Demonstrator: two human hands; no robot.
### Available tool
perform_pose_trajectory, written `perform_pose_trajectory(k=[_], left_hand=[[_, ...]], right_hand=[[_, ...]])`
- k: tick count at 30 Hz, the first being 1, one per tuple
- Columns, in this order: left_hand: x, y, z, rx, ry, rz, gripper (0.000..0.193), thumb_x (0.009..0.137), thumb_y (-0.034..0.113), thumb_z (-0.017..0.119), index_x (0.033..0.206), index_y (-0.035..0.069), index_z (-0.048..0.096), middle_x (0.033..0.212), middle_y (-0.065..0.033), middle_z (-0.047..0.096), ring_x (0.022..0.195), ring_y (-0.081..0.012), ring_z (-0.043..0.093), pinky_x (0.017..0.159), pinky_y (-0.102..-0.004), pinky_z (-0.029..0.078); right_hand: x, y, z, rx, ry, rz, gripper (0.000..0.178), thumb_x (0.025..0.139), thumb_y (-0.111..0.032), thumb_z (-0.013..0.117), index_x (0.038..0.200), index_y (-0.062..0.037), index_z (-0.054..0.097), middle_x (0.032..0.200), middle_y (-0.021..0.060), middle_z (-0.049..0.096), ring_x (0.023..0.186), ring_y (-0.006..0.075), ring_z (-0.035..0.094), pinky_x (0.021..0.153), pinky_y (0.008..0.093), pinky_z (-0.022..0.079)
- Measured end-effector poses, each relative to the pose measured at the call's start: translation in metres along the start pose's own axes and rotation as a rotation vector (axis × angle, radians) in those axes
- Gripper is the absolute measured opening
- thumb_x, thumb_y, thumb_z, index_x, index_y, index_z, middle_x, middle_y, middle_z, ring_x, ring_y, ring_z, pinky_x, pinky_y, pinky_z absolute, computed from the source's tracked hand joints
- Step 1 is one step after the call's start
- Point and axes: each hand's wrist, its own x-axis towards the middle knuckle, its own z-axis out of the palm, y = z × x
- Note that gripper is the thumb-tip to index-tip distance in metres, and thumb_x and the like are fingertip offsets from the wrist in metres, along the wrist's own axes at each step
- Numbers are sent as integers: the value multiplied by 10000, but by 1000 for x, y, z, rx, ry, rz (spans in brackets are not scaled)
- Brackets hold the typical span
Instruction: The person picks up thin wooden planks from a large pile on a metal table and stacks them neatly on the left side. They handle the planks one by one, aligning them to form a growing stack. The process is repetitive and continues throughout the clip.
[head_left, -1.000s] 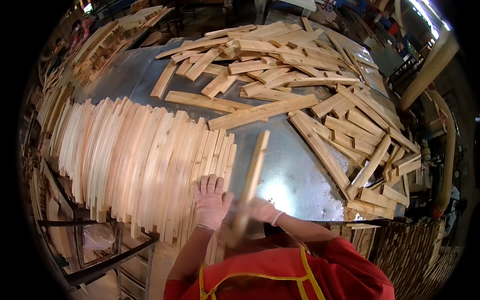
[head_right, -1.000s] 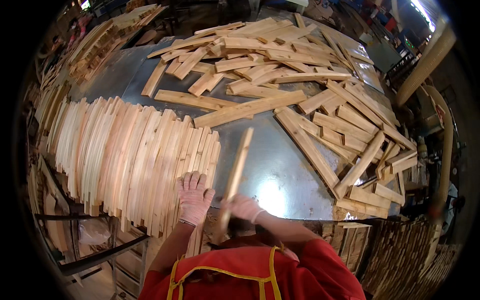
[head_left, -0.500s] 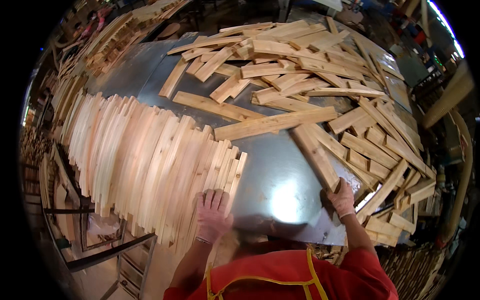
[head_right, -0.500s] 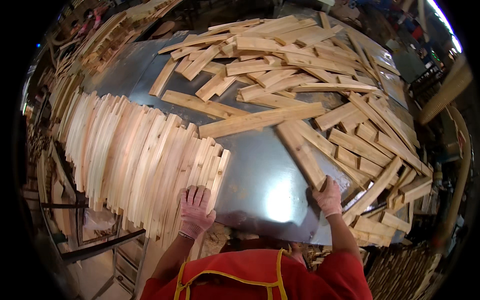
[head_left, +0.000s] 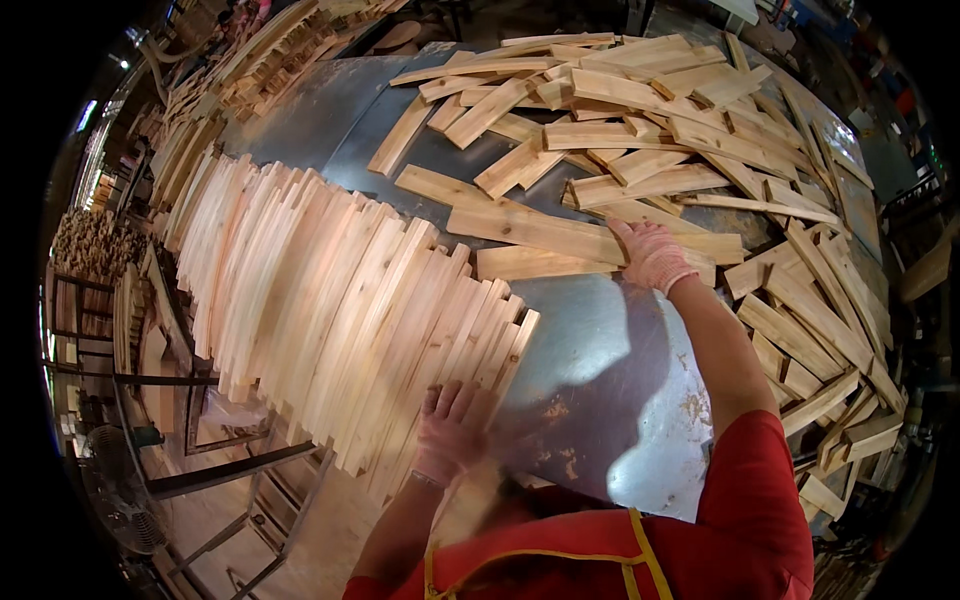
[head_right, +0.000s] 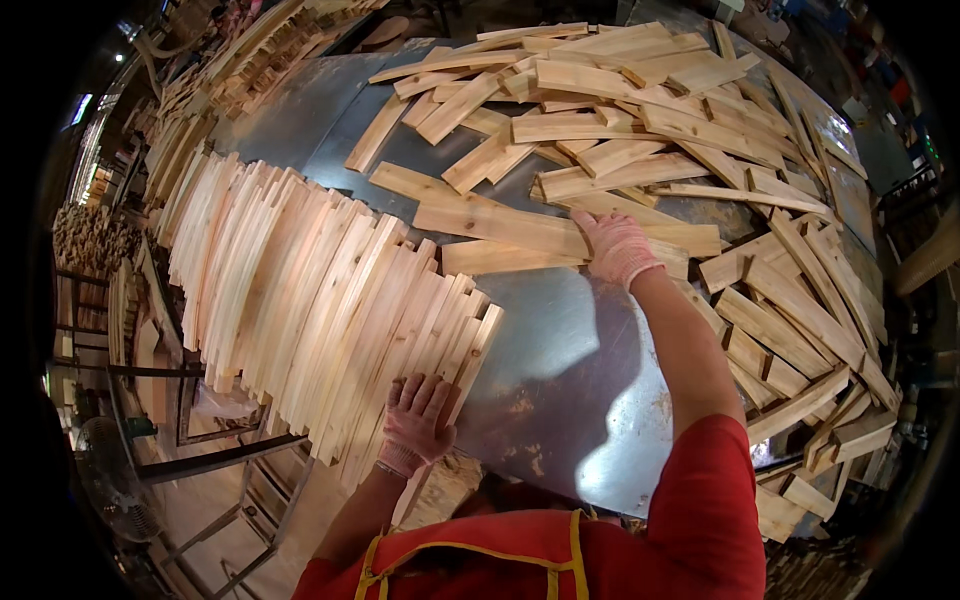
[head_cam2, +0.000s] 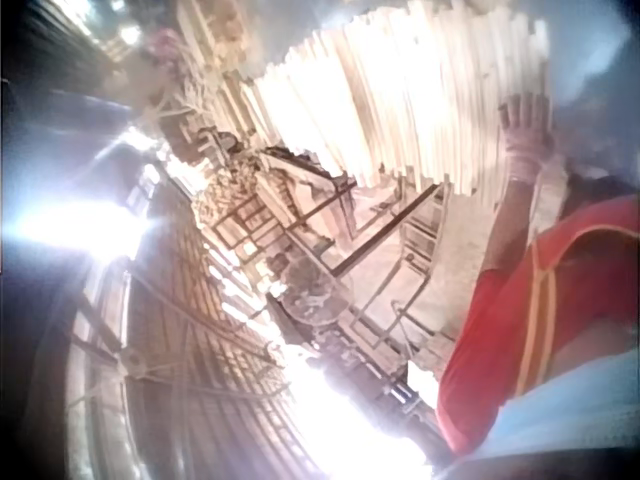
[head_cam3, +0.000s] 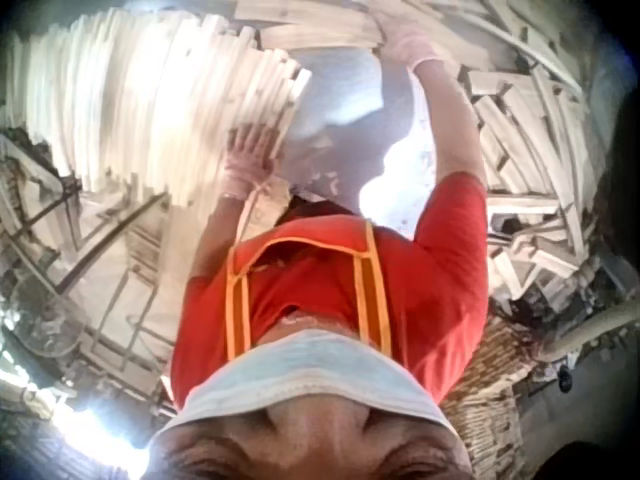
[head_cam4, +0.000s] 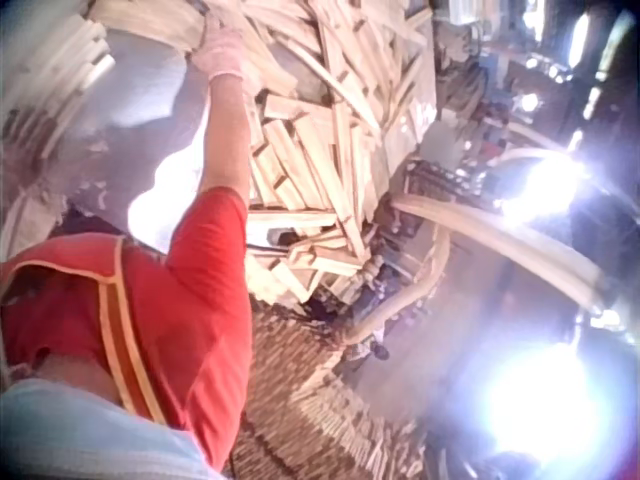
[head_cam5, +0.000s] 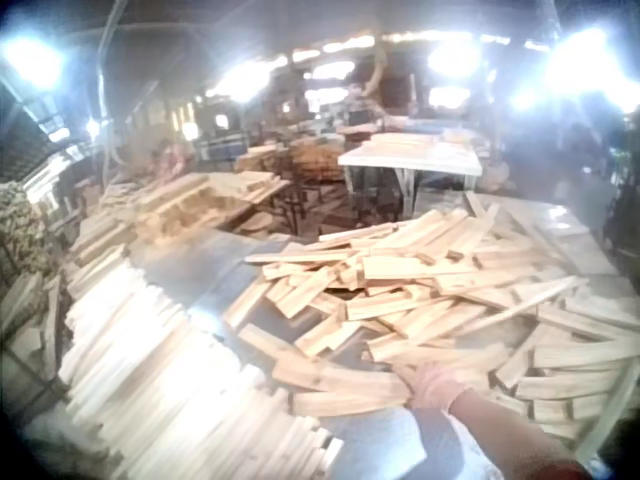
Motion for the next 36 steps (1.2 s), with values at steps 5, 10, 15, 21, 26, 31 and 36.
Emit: perform_pose_trajectory(k=[5, 10, 15, 21, 26, 31, 36], left_hand=[[-19, -9, 26, 98, 21, 18, 821, 642, 320, 794, 1387, 48, 582, 1413, -165, 555, 1336, -405, 502, 1151, -606, 379], [-7, 5, -3, 40, -113, -40, 810, 749, 409, 791, 1444, 81, 535, 1473, -104, 503, 1405, -328, 431, 1252, -556, 277], [-17, -3, 8, 88, -67, 19, 822, 816, 545, 761, 1450, 67, 552, 1487, -97, 507, 1434, -325, 408, 1271, -560, 238], [-13, 24, -5, 7, -218, 56, 833, 836, 538, 768, 1483, 57, 555, 1523, -143, 487, 1500, -357, 353, 1290, -613, 188], [-22, 23, 11, 120, -178, 58, 826, 787, 429, 786, 1488, 69, 539, 1545, -146, 468, 1512, -378, 335, 1292, -617, 197], [-10, 29, 3, 133, -213, 70, 795, 757, 387, 779, 1449, 69, 551, 1546, -137, 460, 1510, -380, 346, 1299, -608, 188], [-13, 31, 10, 199, -202, 75, 835, 748, 386, 790, 1476, 71, 529, 1545, -130, 469, 1512, -381, 352, 1305, -595, 188]], right_hand=[[-76, -3, -39, 252, 104, 89, 870, 841, -350, 782, 1609, -137, 432, 1253, 232, 730, 1175, 377, 703, 1014, 463, 543], [-186, -71, 35, 1002, 136, 239, 863, 910, -408, 753, 1642, -101, 412, 1129, 207, 784, 1033, 361, 758, 904, 437, 599], [-246, -223, 122, 1446, -37, 476, 810, 994, -556, 692, 1506, 44, 510, 1008, 223, 780, 853, 292, 772, 778, 412, 625], [-252, -267, 67, 866, -487, -251, 773, 1017, -629, 541, 1403, 39, 603, 1122, 252, 749, 1135, 391, 711, 1035, 461, 533], [-277, -65, 65, 703, 272, 575, 456, 969, -497, 617, 1179, -102, 706, 1201, 165, 716, 1167, 354, 661, 1006, 490, 503], [-371, 98, 151, 304, 693, 1775, 443, 830, -342, 825, 1074, 7, 701, 1159, 220, 729, 1052, 403, 716, 938, 520, 562], [-378, 115, 223, 1140, 938, 1943, 713, 808, -207, 815, 1413, 7, 503, 1315, 212, 686, 1149, 390, 695, 1032, 479, 547]])
